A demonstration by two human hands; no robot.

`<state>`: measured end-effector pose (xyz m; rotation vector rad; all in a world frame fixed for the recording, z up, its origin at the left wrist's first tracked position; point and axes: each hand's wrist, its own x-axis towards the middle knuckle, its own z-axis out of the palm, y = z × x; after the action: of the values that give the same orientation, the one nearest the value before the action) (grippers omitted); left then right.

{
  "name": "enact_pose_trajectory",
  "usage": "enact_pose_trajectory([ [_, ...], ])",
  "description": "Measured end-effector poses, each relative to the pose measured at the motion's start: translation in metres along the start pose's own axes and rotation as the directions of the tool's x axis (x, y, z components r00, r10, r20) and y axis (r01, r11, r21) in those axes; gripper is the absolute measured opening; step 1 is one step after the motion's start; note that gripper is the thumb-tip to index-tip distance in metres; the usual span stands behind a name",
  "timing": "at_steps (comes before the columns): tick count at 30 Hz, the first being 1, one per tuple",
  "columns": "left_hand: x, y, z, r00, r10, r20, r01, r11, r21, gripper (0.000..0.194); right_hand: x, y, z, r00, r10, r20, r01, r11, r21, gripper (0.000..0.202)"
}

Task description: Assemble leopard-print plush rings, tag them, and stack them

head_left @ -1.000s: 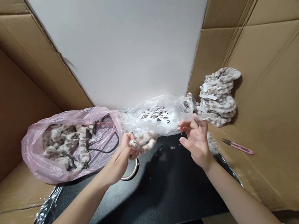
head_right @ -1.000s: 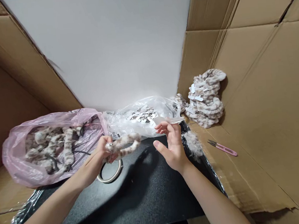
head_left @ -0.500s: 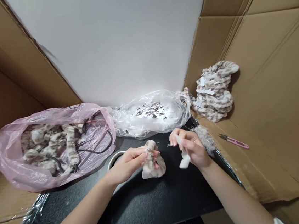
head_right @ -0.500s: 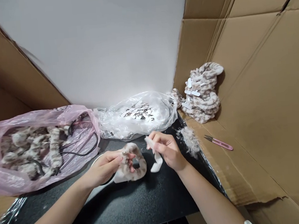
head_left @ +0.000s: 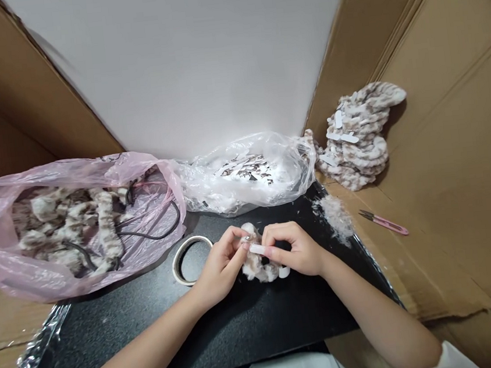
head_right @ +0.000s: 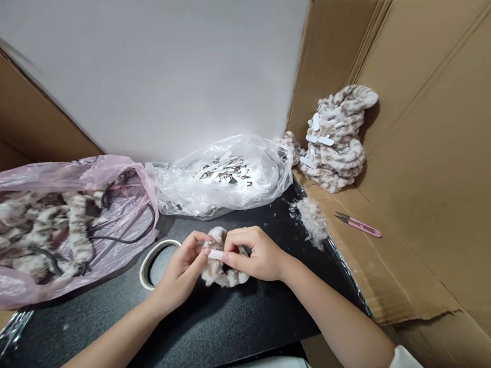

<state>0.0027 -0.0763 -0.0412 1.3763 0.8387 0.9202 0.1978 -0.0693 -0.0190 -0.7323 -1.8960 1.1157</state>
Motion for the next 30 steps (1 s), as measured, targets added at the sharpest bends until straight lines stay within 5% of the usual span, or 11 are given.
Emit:
enact_pose_trajectory([
  [5,-0.003,-0.002,0.003,0.998,-0.041,0.056,0.045,0.995,-0.084,0.03,-0.002,0.0,-0.004,0.997,-0.018,-0.069,0.034,0.973,0.23,0.027],
  [8,-0.002,-0.002,0.005,0.999,-0.034,0.003,0.034,0.997,-0.073,0.028,-0.002,0.001,0.0,0.998,0.014,-0.055,0.001,0.965,0.262,0.027],
  [15,0.004,-0.005,0.005,0.988,-0.105,-0.114,0.091,0.988,-0.121,0.026,-0.002,0.006,0.009,0.997,0.028,-0.076,-0.013,0.981,0.191,0.025],
  [22,0.006,-0.011,0.009,0.983,-0.112,-0.146,0.056,0.938,-0.342,0.033,0.0,0.009,0.01,0.996,-0.021,-0.085,0.021,1.0,0.003,0.03],
  [30,0.004,-0.013,0.008,0.97,-0.129,-0.205,0.079,0.969,-0.236,0.025,0.001,0.009,0.019,0.982,0.031,-0.185,-0.059,0.987,-0.152,0.027],
])
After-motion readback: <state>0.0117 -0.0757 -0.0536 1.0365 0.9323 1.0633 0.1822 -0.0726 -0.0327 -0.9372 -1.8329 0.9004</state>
